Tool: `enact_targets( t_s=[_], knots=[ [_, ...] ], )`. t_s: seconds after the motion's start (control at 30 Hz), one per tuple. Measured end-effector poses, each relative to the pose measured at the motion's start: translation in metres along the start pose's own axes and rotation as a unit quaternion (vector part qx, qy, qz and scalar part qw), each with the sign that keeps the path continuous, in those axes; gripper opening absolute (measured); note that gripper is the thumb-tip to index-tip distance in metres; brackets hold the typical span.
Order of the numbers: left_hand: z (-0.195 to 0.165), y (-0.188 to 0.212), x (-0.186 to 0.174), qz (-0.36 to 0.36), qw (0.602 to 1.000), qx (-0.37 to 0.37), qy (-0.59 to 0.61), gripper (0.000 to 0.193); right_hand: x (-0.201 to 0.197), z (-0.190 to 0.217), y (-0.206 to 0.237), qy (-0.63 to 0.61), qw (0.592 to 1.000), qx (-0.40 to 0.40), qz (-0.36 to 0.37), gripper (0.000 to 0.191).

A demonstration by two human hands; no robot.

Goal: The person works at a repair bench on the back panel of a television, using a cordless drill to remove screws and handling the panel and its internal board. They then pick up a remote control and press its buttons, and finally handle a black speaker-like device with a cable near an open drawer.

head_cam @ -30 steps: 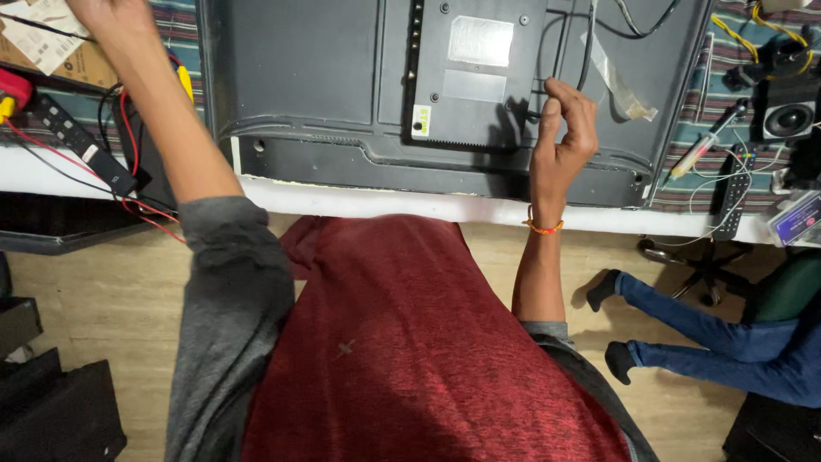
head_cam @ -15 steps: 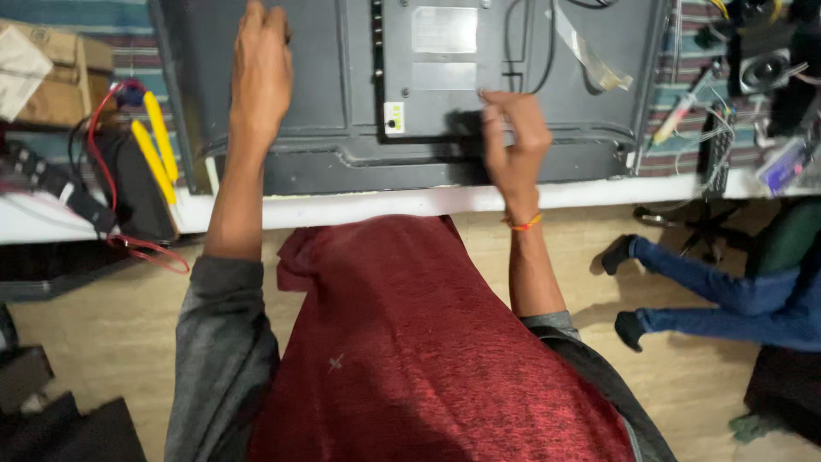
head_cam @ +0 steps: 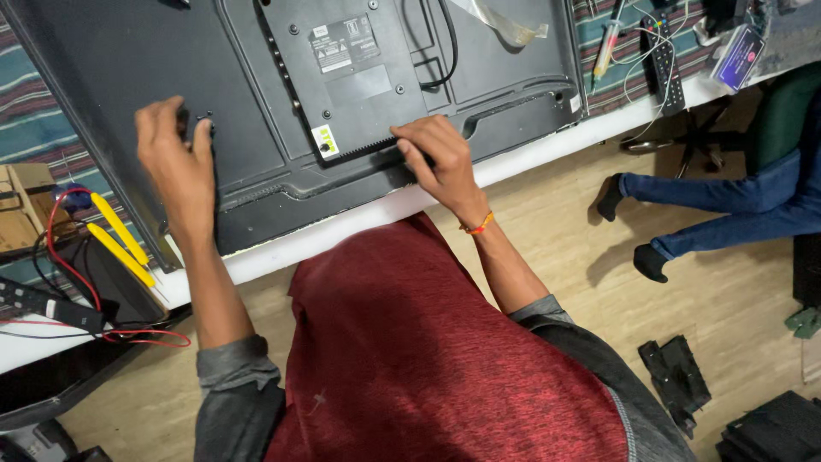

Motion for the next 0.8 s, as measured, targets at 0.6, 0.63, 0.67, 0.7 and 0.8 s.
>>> enact_targets(
  t_s=[0.6,0.63,0.67,0.7,0.8],
  knots=[
    [0.015,0.075,-0.028,-0.206,0.974,-0.087,0.016,0.018,0.052,0.019,0.004,-0.013,0.999,-0.012,0.05,0.014],
    [0.014,0.075,-0.031,-0.208,0.974,-0.083,0.018,0.018,0.056,0.022,0.003,-0.011,0.998,-0.018,0.055,0.014],
    [0.016,0.074,-0.031,-0.202,0.974,-0.094,0.03,0.017,0.059,0.024,0.002,-0.007,0.998,-0.022,0.059,0.014],
    [0.018,0.074,-0.031,-0.196,0.974,-0.105,0.043,0.017,0.061,0.025,0.0,-0.016,0.998,-0.018,0.065,0.014],
    [0.026,0.075,-0.035,-0.201,0.97,-0.115,0.072,0.014,0.066,0.03,-0.004,-0.037,0.996,-0.016,0.076,0.015]
  ],
)
Point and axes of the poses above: each hand's wrist, its own y-axis away from the middle knuckle, its own x-axis out of the palm, z = x × y, the point moved 8 cm from there along -y, towards the middle knuckle, and after that the axes turned 1 degree about -z, right-handed, at the moved point
